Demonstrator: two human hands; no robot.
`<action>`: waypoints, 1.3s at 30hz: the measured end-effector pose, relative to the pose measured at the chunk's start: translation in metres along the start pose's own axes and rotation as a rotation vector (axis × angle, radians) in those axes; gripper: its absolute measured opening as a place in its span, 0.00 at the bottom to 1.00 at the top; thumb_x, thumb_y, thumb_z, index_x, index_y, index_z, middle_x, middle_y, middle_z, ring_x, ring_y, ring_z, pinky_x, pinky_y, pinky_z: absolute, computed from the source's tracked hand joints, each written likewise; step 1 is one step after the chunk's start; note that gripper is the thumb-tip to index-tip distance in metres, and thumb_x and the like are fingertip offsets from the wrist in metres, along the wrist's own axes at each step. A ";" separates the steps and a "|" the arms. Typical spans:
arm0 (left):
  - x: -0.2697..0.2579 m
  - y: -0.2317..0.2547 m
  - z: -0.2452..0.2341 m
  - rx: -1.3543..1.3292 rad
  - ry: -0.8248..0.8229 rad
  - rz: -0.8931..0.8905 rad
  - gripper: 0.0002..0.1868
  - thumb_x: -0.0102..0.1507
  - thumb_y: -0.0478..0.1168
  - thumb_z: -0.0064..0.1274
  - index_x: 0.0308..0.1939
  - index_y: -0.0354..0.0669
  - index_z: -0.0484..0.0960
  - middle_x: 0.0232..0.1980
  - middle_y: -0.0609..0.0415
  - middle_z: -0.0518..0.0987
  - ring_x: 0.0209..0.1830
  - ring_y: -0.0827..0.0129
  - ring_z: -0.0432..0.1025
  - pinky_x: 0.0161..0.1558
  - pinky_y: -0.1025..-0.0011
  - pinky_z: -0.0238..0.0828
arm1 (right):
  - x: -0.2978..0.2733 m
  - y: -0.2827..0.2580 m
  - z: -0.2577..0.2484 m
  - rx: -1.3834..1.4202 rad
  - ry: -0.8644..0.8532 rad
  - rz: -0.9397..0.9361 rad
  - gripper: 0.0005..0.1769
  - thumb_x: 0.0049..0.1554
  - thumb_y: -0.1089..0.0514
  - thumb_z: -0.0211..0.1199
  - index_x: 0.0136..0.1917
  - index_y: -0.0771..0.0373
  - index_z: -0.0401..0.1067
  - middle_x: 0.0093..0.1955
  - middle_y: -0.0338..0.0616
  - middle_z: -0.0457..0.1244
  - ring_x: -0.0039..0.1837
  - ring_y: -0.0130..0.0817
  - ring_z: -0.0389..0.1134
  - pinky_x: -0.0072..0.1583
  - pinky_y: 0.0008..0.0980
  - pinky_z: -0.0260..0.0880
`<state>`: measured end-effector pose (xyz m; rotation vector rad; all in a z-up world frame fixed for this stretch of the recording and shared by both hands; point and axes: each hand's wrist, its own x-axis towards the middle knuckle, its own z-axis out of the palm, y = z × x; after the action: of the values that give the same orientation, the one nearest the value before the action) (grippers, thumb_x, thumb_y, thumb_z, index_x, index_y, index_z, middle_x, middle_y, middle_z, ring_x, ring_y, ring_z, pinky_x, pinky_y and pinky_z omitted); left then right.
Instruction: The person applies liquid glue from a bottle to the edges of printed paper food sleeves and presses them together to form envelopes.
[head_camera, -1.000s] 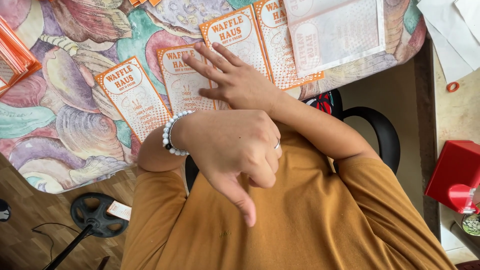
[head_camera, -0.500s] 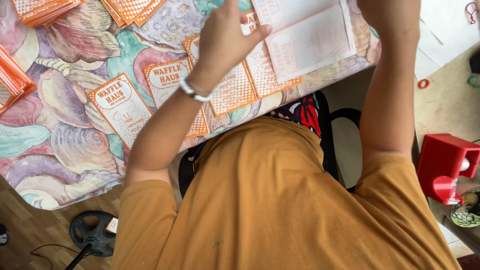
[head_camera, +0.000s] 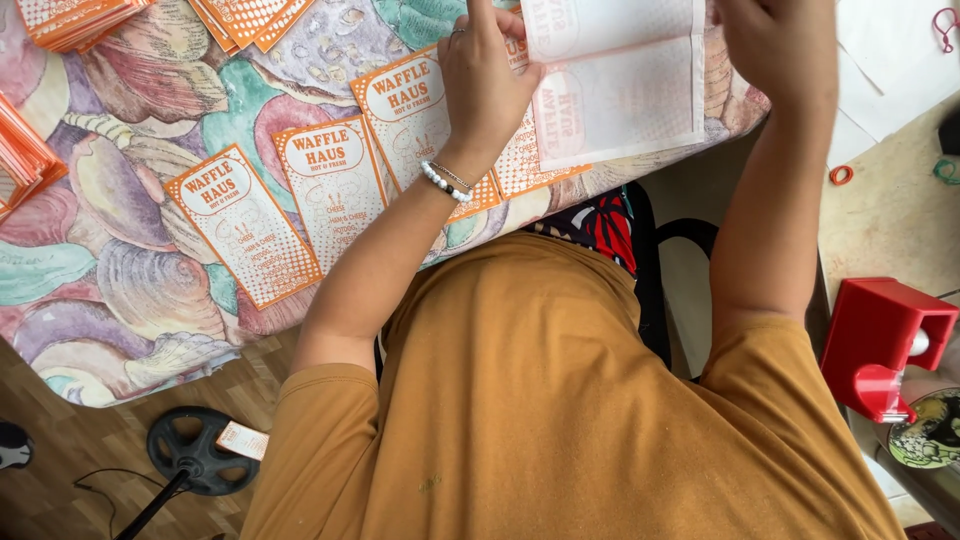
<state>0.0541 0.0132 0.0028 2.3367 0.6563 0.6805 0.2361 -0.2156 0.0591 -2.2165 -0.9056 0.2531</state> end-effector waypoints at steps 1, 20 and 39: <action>-0.001 -0.002 0.002 -0.060 0.000 0.013 0.35 0.43 0.30 0.72 0.46 0.47 0.65 0.39 0.64 0.81 0.40 0.63 0.75 0.50 0.60 0.65 | -0.004 -0.001 -0.003 0.052 -0.022 0.033 0.20 0.74 0.67 0.60 0.40 0.60 0.62 0.32 0.33 0.49 0.38 0.24 0.48 0.44 0.31 0.44; -0.025 -0.006 -0.063 -0.259 -0.216 0.818 0.39 0.65 0.14 0.42 0.78 0.40 0.54 0.56 0.46 0.86 0.64 0.52 0.77 0.69 0.54 0.76 | -0.081 0.025 -0.007 0.401 0.351 -0.150 0.10 0.80 0.64 0.57 0.68 0.76 0.66 0.57 0.70 0.68 0.47 0.46 0.66 0.44 0.35 0.62; -0.086 0.046 -0.030 -0.250 -0.546 0.494 0.39 0.71 0.35 0.55 0.80 0.47 0.50 0.63 0.54 0.80 0.57 0.60 0.78 0.54 0.61 0.74 | -0.165 -0.016 0.093 1.114 0.515 0.555 0.10 0.59 0.61 0.70 0.46 0.60 0.68 0.50 0.43 0.72 0.50 0.24 0.72 0.51 0.22 0.74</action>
<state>-0.0153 -0.0571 0.0282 2.3022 -0.2432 0.2708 0.0676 -0.2684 -0.0110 -1.2961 0.1786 0.3136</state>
